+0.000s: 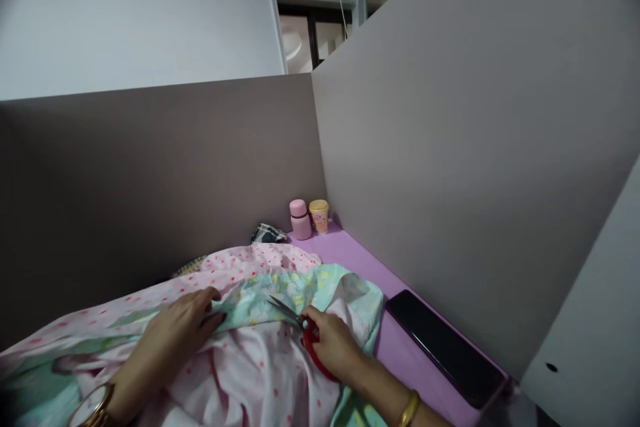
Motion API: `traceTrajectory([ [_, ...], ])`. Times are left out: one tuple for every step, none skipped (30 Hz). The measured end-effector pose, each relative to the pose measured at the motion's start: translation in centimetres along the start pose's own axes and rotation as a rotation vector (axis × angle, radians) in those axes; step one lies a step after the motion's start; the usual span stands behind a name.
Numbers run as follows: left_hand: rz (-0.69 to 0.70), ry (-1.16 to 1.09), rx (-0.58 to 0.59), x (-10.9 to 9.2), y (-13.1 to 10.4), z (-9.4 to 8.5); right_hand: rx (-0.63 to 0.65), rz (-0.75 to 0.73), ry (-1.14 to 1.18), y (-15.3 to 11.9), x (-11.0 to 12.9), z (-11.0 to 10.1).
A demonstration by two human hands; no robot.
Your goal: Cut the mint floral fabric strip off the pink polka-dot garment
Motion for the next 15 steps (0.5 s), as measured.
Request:
traceTrajectory([
  [-0.005,-0.013,0.004,-0.2,-0.3,0.0,-0.015,0.013,0.018,-0.1,0.1,-0.3],
  [-0.003,-0.037,0.014,-0.4,-0.4,-0.2,-0.039,0.022,0.055,0.0,0.5,-0.6],
  [0.013,-0.076,0.028,-0.8,-0.4,-0.4,-0.065,0.021,0.122,0.1,1.2,-0.9],
  [0.042,-0.125,0.040,-1.4,-0.3,-0.8,-0.087,0.005,0.224,0.3,2.4,-1.2],
  [0.079,-0.182,0.048,-2.2,0.0,-1.3,-0.098,-0.030,0.347,0.6,3.9,-1.5],
  [0.123,-0.243,0.055,-3.0,0.3,-1.8,-0.088,-0.086,0.486,0.9,5.7,-1.8],
  [0.165,-0.302,0.063,-3.8,0.8,-2.4,-0.054,-0.162,0.597,1.3,7.7,-2.2],
  [0.204,-0.360,0.073,-4.5,1.2,-3.1,0.008,-0.241,0.644,1.8,9.7,-2.4],
  [0.242,-0.419,0.082,-5.1,1.6,-3.7,0.097,-0.306,0.651,2.2,11.6,-2.5],
  [0.271,-0.463,0.090,-5.4,1.9,-4.3,0.216,-0.341,0.633,2.7,13.1,-2.6],
  [0.285,-0.486,0.097,-5.3,2.1,-4.8,0.326,-0.358,0.559,3.2,14.2,-2.7],
  [0.278,-0.484,0.101,-4.9,2.1,-5.3,0.360,-0.360,0.473,3.8,14.8,-3.1],
  [0.250,-0.460,0.100,-4.2,1.9,-5.8,0.339,-0.350,0.388,4.6,14.9,-3.7],
  [0.203,-0.418,0.094,-3.1,1.5,-6.2,0.251,-0.335,0.314,5.5,14.6,-4.8],
  [0.140,-0.365,0.080,-1.8,0.8,-6.5,0.124,-0.314,0.277,6.6,14.1,-6.1],
])
Point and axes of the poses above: each hand's wrist, its own y-axis towards the middle knuckle, its own z-axis out of the palm, x = y × z, the point moved 4 cm from there along y, towards the middle knuckle, and after that the axes turned 12 degrees about z, right-handed, at the moved point
